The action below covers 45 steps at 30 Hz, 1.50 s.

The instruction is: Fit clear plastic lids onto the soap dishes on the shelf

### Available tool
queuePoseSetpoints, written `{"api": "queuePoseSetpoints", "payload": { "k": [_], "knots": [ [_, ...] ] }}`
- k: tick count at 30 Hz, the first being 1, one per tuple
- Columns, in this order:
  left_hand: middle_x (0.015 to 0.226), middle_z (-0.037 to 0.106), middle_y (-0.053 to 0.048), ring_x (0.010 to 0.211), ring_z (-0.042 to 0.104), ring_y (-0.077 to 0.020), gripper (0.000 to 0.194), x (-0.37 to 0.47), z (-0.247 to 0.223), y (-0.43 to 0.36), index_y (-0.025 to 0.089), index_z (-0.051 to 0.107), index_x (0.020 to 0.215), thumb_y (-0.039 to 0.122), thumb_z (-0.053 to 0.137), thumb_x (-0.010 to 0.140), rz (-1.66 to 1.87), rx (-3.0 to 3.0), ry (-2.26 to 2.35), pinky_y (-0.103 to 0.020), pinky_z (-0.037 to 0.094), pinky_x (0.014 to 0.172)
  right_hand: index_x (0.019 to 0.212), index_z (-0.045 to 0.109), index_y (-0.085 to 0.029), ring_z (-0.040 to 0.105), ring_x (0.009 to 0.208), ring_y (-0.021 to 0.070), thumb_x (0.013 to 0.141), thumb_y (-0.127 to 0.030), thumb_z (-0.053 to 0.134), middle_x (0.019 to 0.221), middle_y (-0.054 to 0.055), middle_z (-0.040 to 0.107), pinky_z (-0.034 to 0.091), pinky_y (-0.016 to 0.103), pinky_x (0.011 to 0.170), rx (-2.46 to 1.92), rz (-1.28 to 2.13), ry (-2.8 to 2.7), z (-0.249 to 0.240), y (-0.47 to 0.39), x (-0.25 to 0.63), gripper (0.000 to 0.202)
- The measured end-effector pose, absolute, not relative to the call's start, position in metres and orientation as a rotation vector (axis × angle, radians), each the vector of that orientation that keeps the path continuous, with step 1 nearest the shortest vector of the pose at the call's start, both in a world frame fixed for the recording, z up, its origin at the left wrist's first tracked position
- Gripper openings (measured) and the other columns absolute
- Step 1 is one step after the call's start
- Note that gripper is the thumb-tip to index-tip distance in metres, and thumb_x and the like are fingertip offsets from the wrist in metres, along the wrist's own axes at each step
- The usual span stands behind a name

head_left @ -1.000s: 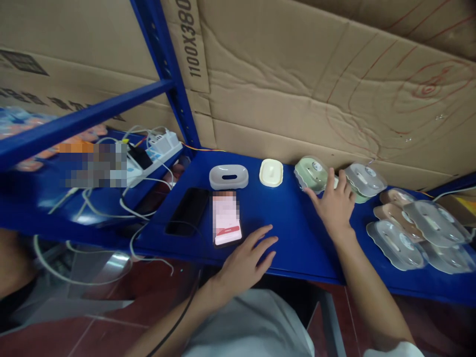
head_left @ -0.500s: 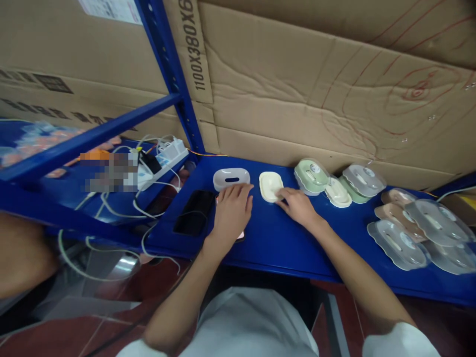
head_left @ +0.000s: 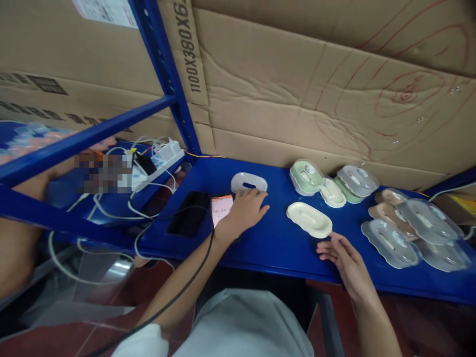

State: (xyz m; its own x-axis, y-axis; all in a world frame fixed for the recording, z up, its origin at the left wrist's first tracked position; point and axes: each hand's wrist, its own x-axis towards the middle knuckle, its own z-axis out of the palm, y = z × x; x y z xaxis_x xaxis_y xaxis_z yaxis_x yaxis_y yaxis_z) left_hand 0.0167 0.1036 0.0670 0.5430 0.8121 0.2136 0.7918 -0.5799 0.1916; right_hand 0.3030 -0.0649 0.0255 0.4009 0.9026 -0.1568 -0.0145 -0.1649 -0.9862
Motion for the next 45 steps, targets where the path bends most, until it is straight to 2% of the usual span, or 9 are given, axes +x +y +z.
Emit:
{"api": "queuePoseSetpoints", "payload": {
  "k": [5,8,11,17,23,27,31,37,45],
  "knots": [
    [0.147,0.066,-0.009,0.134,0.063,-0.0281,0.041,0.036,0.061,0.068,0.025,0.062,0.142,0.016,0.061,0.102,0.449,2.813,1.004,-0.048,0.043,0.115,0.133,0.067,-0.022,0.073,0.080,0.0267,0.092,-0.072,0.066,0.114,0.015,0.077,0.060,0.038,0.057,-1.857,0.541,-1.099,0.016,-0.081,0.315,0.064],
    [0.144,0.067,-0.011,0.132,0.063,-0.0298,0.050,0.034,0.052,0.062,0.025,0.060,0.145,0.007,0.059,0.098,0.620,2.821,0.950,-0.052,0.041,0.114,0.155,0.050,-0.024,0.071,0.116,0.0335,0.101,-0.065,0.056,0.146,0.019,0.064,0.064,0.049,0.085,-1.859,0.247,-1.237,0.010,-0.075,0.307,0.069],
    [0.133,0.072,-0.011,0.126,0.065,-0.0319,0.036,0.028,0.043,0.067,0.023,0.068,0.131,0.010,0.063,0.098,0.720,2.792,1.048,-0.057,0.038,0.116,0.150,0.058,-0.029,0.056,0.142,0.0368,0.106,-0.058,0.051,0.156,0.016,0.057,0.049,0.062,0.112,-1.843,0.147,-1.537,0.006,-0.065,0.295,0.053],
    [0.121,0.075,-0.010,0.116,0.068,-0.0296,0.019,0.029,0.045,0.070,0.021,0.069,0.123,0.023,0.057,0.107,0.869,2.722,1.142,-0.048,0.048,0.105,0.138,0.067,-0.035,0.052,0.147,0.0361,0.110,-0.048,0.049,0.157,0.012,0.057,0.044,0.064,0.114,-1.867,0.123,-1.749,0.007,-0.055,0.279,0.036],
    [0.120,0.074,-0.009,0.112,0.069,-0.0274,0.024,0.062,0.041,0.042,0.021,0.068,0.127,0.018,0.055,0.107,0.830,2.886,0.859,-0.046,0.048,0.106,0.166,0.029,-0.030,0.064,0.136,0.0300,0.110,-0.047,0.050,0.171,0.019,0.036,0.052,0.055,0.115,-1.650,0.296,-1.565,0.018,-0.053,0.270,0.063],
    [0.129,0.072,-0.011,0.121,0.067,-0.0280,0.033,0.070,0.037,0.033,0.020,0.062,0.139,0.017,0.053,0.107,0.730,2.940,0.715,-0.049,0.044,0.113,0.165,0.038,-0.035,0.040,0.158,0.0357,0.104,-0.052,0.061,0.180,0.011,0.020,0.048,0.058,0.121,-1.633,0.303,-1.802,0.019,-0.052,0.272,0.067],
    [0.146,0.064,-0.014,0.139,0.058,-0.0330,0.036,0.053,0.036,0.038,0.023,0.061,0.141,0.020,0.061,0.105,0.734,2.895,0.872,-0.060,0.035,0.123,0.151,0.060,-0.033,0.044,0.156,0.0337,0.108,-0.044,0.057,0.173,0.010,0.038,0.049,0.057,0.121,-1.666,0.192,-1.910,0.016,-0.052,0.276,0.045],
    [0.146,0.065,-0.013,0.141,0.057,-0.0326,0.028,0.019,0.023,0.036,0.022,0.066,0.133,0.020,0.059,0.106,0.700,2.871,0.845,-0.049,0.052,0.110,0.149,0.062,-0.031,0.057,0.146,0.0284,0.111,-0.042,0.050,0.157,0.009,0.060,0.049,0.052,0.120,-1.646,0.063,-2.041,0.038,-0.019,0.314,0.042],
    [0.140,0.066,-0.014,0.132,0.063,-0.0320,0.024,0.009,0.017,0.031,0.023,0.071,0.127,0.024,0.062,0.105,0.885,2.718,0.832,-0.053,0.055,0.110,0.156,0.055,-0.018,0.050,0.146,0.0465,0.101,-0.049,0.065,0.166,0.024,0.046,0.048,0.065,0.111,-2.185,-0.357,-1.810,0.038,0.069,0.359,0.064]
  ]
}}
